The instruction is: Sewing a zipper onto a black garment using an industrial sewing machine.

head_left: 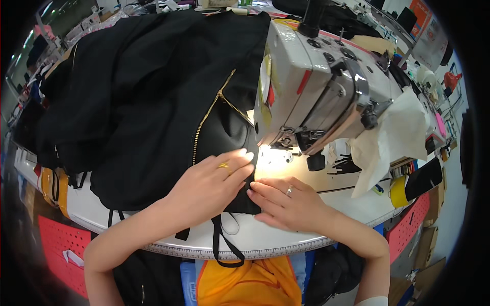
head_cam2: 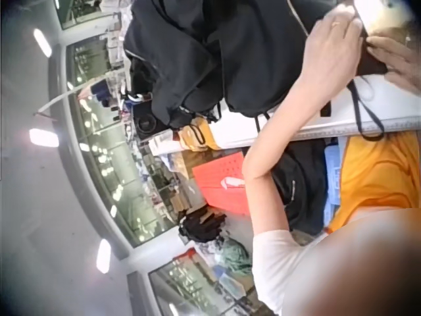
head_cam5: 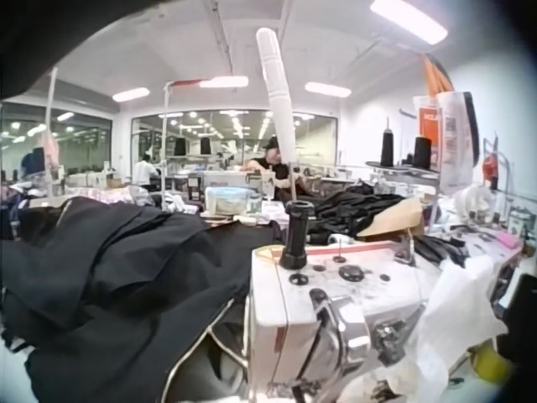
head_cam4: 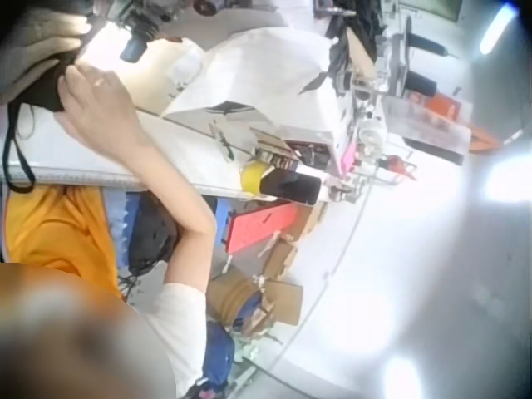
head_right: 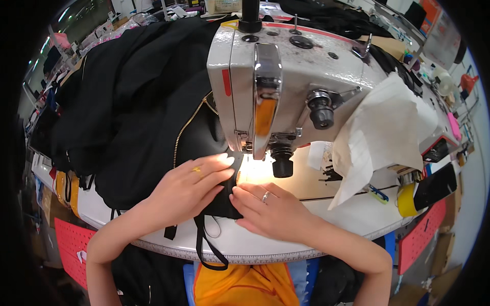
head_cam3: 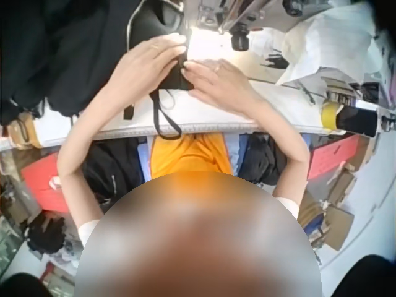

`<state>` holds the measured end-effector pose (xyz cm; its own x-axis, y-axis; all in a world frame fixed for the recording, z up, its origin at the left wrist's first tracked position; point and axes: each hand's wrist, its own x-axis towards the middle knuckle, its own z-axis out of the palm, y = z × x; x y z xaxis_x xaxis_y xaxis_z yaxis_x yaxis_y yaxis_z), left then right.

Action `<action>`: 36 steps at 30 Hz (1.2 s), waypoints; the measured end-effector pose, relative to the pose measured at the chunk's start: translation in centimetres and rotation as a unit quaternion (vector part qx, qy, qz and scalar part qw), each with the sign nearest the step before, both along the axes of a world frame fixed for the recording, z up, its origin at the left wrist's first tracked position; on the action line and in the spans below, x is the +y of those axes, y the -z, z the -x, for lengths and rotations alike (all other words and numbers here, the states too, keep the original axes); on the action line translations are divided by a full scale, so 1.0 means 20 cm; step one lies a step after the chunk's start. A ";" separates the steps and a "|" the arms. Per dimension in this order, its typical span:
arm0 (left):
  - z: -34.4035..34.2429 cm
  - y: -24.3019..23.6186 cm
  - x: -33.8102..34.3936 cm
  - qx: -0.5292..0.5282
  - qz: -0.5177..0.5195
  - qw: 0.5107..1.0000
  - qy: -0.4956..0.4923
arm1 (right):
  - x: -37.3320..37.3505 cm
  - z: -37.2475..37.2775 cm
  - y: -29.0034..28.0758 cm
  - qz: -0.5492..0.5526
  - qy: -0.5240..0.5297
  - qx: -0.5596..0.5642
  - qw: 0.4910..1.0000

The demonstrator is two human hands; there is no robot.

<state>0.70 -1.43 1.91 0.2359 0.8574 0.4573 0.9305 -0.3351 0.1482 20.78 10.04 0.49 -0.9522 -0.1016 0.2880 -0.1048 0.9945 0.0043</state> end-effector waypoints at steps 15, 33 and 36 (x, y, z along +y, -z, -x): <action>0.00 0.19 0.29 0.011 0.012 0.998 -0.069 | 0.21 0.01 0.09 0.068 0.019 0.082 0.994; 0.01 0.23 0.27 -0.145 0.095 0.983 -0.055 | 0.18 -0.06 0.07 -0.056 0.020 -0.017 0.998; 0.01 0.23 0.27 -0.137 0.103 0.983 -0.058 | 0.18 -0.08 0.09 -0.071 0.027 -0.020 0.997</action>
